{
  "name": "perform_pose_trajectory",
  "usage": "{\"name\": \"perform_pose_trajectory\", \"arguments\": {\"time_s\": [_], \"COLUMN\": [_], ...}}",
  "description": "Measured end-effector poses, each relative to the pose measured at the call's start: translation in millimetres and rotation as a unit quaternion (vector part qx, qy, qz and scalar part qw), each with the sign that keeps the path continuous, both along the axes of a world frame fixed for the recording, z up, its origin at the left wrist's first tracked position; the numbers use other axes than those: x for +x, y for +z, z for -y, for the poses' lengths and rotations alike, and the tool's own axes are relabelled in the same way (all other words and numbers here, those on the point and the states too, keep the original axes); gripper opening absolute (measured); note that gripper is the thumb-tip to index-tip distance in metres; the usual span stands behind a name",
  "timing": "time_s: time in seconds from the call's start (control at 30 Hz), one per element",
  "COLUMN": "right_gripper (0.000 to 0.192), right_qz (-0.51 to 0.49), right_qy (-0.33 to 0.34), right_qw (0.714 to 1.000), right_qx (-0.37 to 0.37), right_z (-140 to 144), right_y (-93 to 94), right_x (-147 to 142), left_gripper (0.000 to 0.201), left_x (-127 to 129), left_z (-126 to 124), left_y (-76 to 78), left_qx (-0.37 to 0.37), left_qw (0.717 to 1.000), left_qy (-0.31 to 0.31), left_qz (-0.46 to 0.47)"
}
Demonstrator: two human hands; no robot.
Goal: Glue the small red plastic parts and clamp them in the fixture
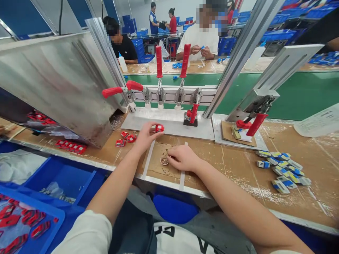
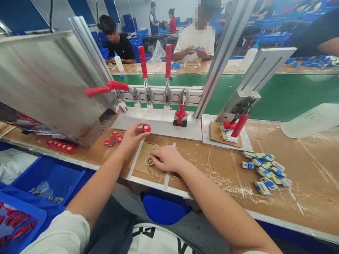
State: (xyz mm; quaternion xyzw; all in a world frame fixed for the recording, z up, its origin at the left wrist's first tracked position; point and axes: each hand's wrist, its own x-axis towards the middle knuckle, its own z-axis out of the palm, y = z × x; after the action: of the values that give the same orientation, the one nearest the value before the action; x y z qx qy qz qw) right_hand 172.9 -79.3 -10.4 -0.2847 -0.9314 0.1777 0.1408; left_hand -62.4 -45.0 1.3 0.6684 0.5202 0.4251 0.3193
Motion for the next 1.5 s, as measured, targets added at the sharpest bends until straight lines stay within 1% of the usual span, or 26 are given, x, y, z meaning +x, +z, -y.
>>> {"name": "perform_pose_trajectory", "arguments": {"time_s": [0.07, 0.13, 0.23, 0.4, 0.5, 0.57, 0.6, 0.7, 0.77, 0.8, 0.83, 0.97, 1.2, 1.37, 1.5], "right_gripper": [0.033, 0.035, 0.035, 0.042, 0.043, 0.044, 0.044, 0.047, 0.049, 0.049, 0.049, 0.052, 0.052, 0.048, 0.045], "right_qz": [-0.012, -0.022, -0.056, -0.147, -0.206, -0.266, -0.302, -0.399, -0.432, -0.438, -0.439, -0.43, -0.417, -0.416, -0.411], "right_qy": [0.012, 0.013, 0.007, -0.005, -0.02, -0.06, -0.092, -0.228, -0.303, -0.324, -0.332, -0.326, -0.327, -0.315, -0.334], "right_qw": [1.0, 1.0, 0.998, 0.985, 0.968, 0.947, 0.932, 0.87, 0.83, 0.819, 0.814, 0.816, 0.82, 0.828, 0.829], "right_qx": [0.012, 0.018, -0.001, -0.091, -0.143, -0.17, -0.178, -0.181, -0.179, -0.18, -0.184, -0.205, -0.218, -0.206, -0.178], "right_z": [-0.4, -1.3, -3.1, -6.1, -8.5, -12.0, -14.7, -26.0, -34.8, -38.9, -42.6, -51.2, -51.3, -52.1, -53.9], "right_y": [-2.0, -3.8, -6.2, -11.5, -14.0, -14.2, -13.9, -13.1, -13.8, -14.6, -15.7, -20.5, -22.9, -22.9, -22.9], "right_x": [-2.4, -3.5, -0.8, 7.1, 11.3, 15.7, 18.5, 27.7, 32.4, 33.9, 34.7, 34.2, 32.8, 31.5, 32.6], "left_gripper": [0.053, 0.058, 0.063, 0.061, 0.058, 0.056, 0.056, 0.062, 0.064, 0.065, 0.064, 0.064, 0.065, 0.064, 0.063], "left_x": [24.6, 43.0, 55.3, 54.0, 53.4, 53.9, 54.3, 54.9, 54.8, 54.7, 54.6, 54.8, 56.8, 57.8, 58.4], "left_z": [-15.5, -27.9, -34.9, -29.8, -28.9, -29.3, -29.4, -29.5, -29.4, -29.5, -29.7, -30.8, -29.6, -28.8, -27.4], "left_y": [-1.5, -4.4, -13.4, -33.9, -37.9, -36.3, -34.9, -30.8, -29.0, -28.4, -28.0, -26.5, -21.6, -19.5, -17.9], "left_qx": [-0.053, -0.079, -0.09, -0.122, -0.139, -0.15, -0.158, -0.185, -0.196, -0.197, -0.197, -0.204, -0.222, -0.218, -0.214], "left_qw": [0.991, 0.979, 0.972, 0.963, 0.958, 0.956, 0.956, 0.954, 0.952, 0.952, 0.953, 0.951, 0.949, 0.953, 0.955], "left_qy": [-0.056, -0.099, -0.136, -0.192, -0.212, -0.213, -0.211, -0.204, -0.205, -0.206, -0.207, -0.21, -0.205, -0.2, -0.198], "left_qz": [0.112, 0.159, 0.168, 0.146, 0.135, 0.132, 0.13, 0.12, 0.114, 0.109, 0.104, 0.096, 0.092, 0.071, 0.06]}}
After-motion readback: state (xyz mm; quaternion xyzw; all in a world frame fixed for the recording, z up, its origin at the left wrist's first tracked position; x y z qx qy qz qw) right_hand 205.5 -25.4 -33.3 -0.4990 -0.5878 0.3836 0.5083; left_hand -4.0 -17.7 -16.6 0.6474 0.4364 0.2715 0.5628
